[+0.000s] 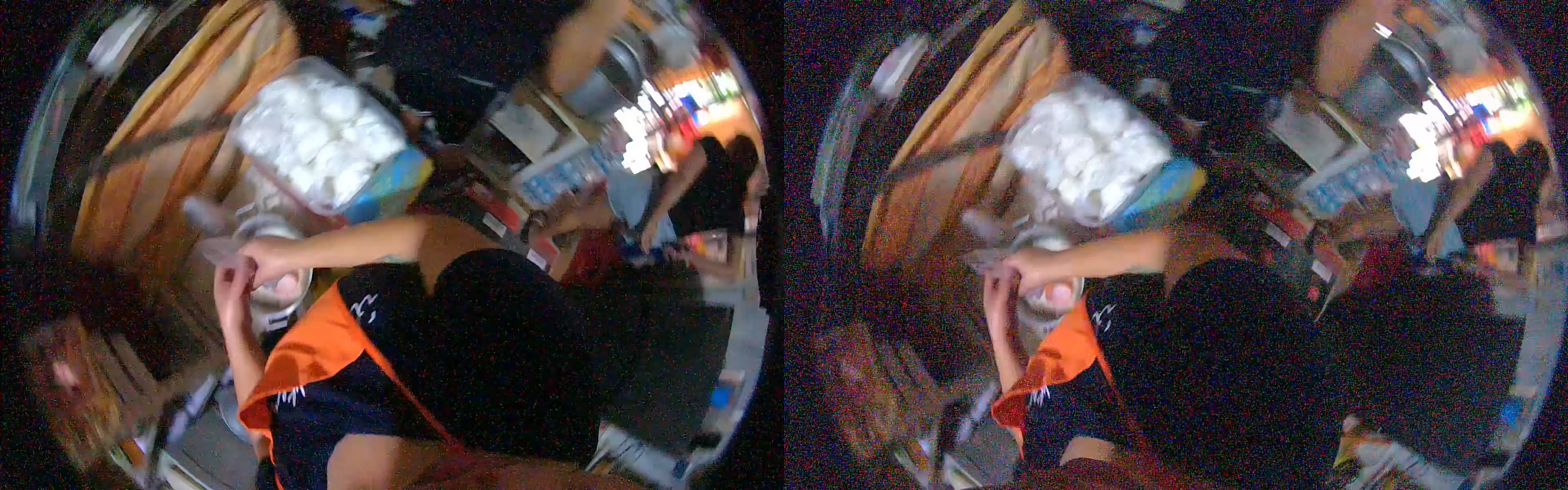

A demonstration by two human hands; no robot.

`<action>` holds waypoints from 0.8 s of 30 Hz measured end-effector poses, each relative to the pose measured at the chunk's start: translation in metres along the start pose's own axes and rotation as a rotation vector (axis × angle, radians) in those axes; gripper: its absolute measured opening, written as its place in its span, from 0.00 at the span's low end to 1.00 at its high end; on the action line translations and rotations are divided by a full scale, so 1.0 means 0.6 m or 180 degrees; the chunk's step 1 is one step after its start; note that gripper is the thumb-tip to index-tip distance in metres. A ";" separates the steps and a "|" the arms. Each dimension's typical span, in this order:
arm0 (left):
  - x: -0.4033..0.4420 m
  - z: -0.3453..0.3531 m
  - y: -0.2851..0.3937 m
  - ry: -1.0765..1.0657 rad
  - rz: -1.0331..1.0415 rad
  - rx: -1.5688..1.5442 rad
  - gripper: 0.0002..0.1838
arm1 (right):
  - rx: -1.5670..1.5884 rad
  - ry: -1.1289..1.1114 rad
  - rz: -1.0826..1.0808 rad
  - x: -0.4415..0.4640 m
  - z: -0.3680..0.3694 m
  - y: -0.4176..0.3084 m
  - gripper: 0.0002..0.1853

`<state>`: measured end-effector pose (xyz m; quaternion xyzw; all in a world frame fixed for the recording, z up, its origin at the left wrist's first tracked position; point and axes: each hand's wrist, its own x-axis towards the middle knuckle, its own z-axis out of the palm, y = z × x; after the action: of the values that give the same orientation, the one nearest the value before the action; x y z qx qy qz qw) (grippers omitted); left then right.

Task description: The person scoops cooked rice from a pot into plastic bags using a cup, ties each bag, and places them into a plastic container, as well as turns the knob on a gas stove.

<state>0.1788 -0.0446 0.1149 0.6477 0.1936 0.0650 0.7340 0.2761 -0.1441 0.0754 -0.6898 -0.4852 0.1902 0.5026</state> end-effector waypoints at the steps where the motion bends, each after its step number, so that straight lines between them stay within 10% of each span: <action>1: 0.003 -0.023 -0.036 0.0220 0.0105 0.0326 0.15 | -0.0015 -0.0100 -0.0641 -0.005 0.023 -0.001 0.18; 3: -0.021 -0.034 -0.040 0.0869 -0.0014 -0.0520 0.08 | 0.1110 -0.0661 0.0339 -0.015 0.024 -0.009 0.15; 6: -0.070 -0.092 -0.051 0.1851 0.0274 0.2027 0.08 | 0.3897 -0.0150 0.1994 -0.023 0.029 0.046 0.09; 7: -0.083 -0.125 -0.094 0.2173 0.0412 0.1964 0.08 | 0.4802 -0.0239 0.1047 -0.028 0.029 0.070 0.09; 10: -0.128 -0.098 -0.099 0.2464 -0.0292 -0.0437 0.05 | 0.4972 -0.0157 0.1843 -0.059 0.009 0.006 0.09; 13: -0.143 -0.128 -0.106 0.2922 -0.1144 -0.2497 0.03 | 0.4576 -0.0841 0.2403 -0.058 0.120 0.062 0.06; 15: -0.163 -0.160 -0.151 0.1996 -0.1227 -0.3568 0.05 | 0.1709 -0.0769 0.1909 -0.071 0.164 0.059 0.04; 17: -0.195 -0.184 -0.163 0.1639 -0.1157 -0.3490 0.07 | 0.1801 -0.0866 0.2253 -0.043 0.181 0.085 0.02; 20: -0.216 -0.215 -0.174 0.3062 -0.0558 -0.1299 0.06 | 0.3662 -0.1340 0.3082 0.002 0.165 0.102 0.06; 24: -0.286 -0.312 -0.196 0.3727 -0.0539 0.0588 0.10 | -0.1867 -0.1567 0.1144 0.042 0.163 0.212 0.08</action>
<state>-0.0656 0.0513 0.0183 0.5476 0.6217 0.3353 0.4486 0.2750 -0.0754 -0.0716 -0.8112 -0.4963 0.2878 0.1129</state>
